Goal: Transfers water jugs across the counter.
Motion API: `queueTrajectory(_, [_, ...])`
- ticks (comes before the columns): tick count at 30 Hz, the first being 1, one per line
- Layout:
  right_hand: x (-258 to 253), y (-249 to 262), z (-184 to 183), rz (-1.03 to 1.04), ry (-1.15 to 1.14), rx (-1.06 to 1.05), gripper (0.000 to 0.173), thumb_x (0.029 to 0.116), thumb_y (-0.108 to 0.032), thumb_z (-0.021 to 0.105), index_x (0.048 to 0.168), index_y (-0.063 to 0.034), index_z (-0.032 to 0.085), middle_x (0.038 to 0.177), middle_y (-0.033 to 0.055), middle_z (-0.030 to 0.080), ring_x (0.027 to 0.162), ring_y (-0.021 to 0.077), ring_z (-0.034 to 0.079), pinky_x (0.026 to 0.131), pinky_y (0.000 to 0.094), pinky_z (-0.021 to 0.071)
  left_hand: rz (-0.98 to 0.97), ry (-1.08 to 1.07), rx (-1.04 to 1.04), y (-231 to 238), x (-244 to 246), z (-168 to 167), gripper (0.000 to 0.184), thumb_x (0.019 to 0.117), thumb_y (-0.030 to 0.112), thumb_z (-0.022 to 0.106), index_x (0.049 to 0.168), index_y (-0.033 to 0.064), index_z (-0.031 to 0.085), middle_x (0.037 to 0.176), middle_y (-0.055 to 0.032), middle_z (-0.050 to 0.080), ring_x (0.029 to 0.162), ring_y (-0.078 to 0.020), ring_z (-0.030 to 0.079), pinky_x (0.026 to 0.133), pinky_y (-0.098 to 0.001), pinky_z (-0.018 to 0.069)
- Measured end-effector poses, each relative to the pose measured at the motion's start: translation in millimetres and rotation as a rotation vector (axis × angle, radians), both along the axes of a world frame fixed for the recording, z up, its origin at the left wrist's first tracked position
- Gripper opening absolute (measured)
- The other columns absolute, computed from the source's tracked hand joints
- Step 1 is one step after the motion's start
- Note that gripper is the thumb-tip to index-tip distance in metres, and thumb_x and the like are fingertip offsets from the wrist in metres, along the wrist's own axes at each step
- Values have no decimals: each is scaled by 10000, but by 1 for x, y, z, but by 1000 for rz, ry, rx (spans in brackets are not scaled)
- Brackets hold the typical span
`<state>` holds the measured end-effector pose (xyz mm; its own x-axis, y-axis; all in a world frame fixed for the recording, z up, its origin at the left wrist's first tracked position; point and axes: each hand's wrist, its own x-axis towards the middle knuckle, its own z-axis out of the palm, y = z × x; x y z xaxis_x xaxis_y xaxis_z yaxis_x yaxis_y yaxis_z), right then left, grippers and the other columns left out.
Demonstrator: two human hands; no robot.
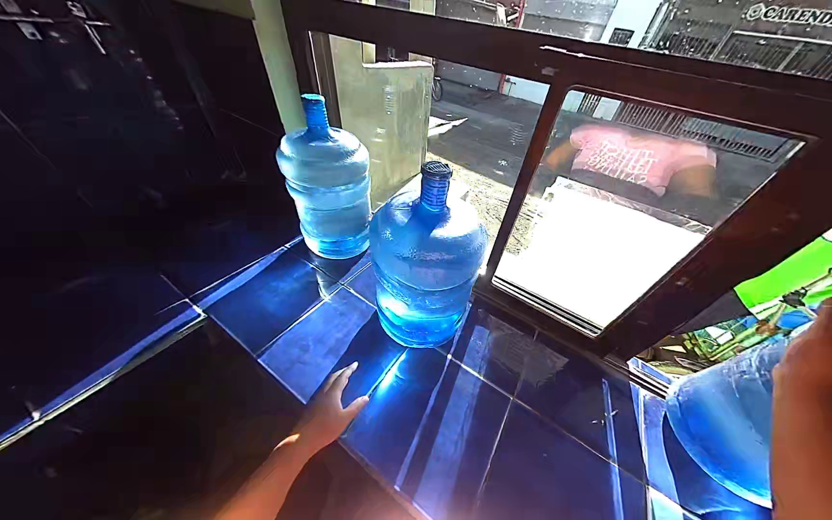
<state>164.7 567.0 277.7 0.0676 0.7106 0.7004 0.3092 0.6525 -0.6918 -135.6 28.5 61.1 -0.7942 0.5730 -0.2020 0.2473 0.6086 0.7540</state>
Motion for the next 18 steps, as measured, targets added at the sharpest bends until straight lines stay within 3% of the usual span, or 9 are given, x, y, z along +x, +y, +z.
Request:
queueTrajectory(3, [-133, -99, -9, 476, -268, -185, 585, 1057, -261, 516, 1532, 49, 373, 1592, 305, 320, 1486, 391, 327, 1214, 484, 299, 8, 129, 140, 30, -61, 32, 723, 995, 304, 656, 1603, 90, 329, 1637, -173, 344, 1484, -311, 391, 1210, -478, 352])
queueTrajectory(7, [-312, -179, 4, 863, -246, -322, 578, 1069, -361, 464, 1553, -54, 389, 1620, 178, 353, 1475, 305, 374, 1190, 512, 343, -28, 243, 383, 85, -113, 57, 921, 922, 371, 710, 1630, 40, 224, 1711, -170, 162, 1571, -297, 215, 1261, -502, 244])
queueTrajectory(9, [-378, -188, 16, 1010, -173, -445, 614, 1102, -473, 306, 1580, -91, 348, 1614, 117, 398, 1471, 250, 393, 1182, 498, 341, -47, 236, 381, 103, -119, 68, 1080, 872, 470, 743, 1647, 34, 131, 1729, -166, 49, 1590, -306, 144, 1260, -574, 187])
queueTrajectory(10, [-403, -190, 21, 1095, -127, -543, 662, 1097, -537, 187, 1570, -111, 369, 1559, 89, 473, 1411, 210, 466, 1151, 454, 392, -58, 208, 372, 109, -119, 75, 1138, 855, 491, 759, 1648, 25, 89, 1729, -174, 1, 1598, -311, 98, 1258, -611, 143])
queueTrajectory(12, [-431, -195, 22, 1222, -8, -703, 872, 1033, -653, 21, 1366, -58, 565, 1200, 115, 711, 1077, 215, 692, 933, 412, 564, -67, 135, 350, 116, -118, 87, 1239, 826, 527, 788, 1646, 17, 11, 1723, -189, -65, 1603, -315, 32, 1247, -649, 97])
queueTrajectory(13, [-433, -199, 21, 1223, 28, -746, 914, 1011, -683, -13, 1246, -42, 595, 1035, 105, 728, 929, 206, 713, 840, 394, 589, -63, 114, 361, 120, -115, 87, 1300, 798, 545, 808, 1638, 0, -20, 1716, -214, -73, 1601, -338, 21, 1237, -672, 90])
queueTrajectory(16, [-412, -224, 17, 1153, 74, -691, 821, 1029, -663, 21, 1161, -77, 581, 947, 59, 700, 868, 173, 698, 809, 366, 589, 30, 157, 602, 135, -106, 61, 1547, 603, 571, 918, 1591, -108, -60, 1663, -360, -43, 1565, -487, 35, 1218, -704, 115])
queueTrajectory(18, [-390, -251, 14, 1076, 108, -554, 736, 1050, -627, 111, 1167, -78, 586, 958, 55, 705, 894, 181, 701, 839, 382, 589, 33, 201, 854, 140, -106, 39, 1647, 480, 534, 969, 1561, -154, -66, 1616, -440, -15, 1537, -544, 65, 1248, -620, 154])
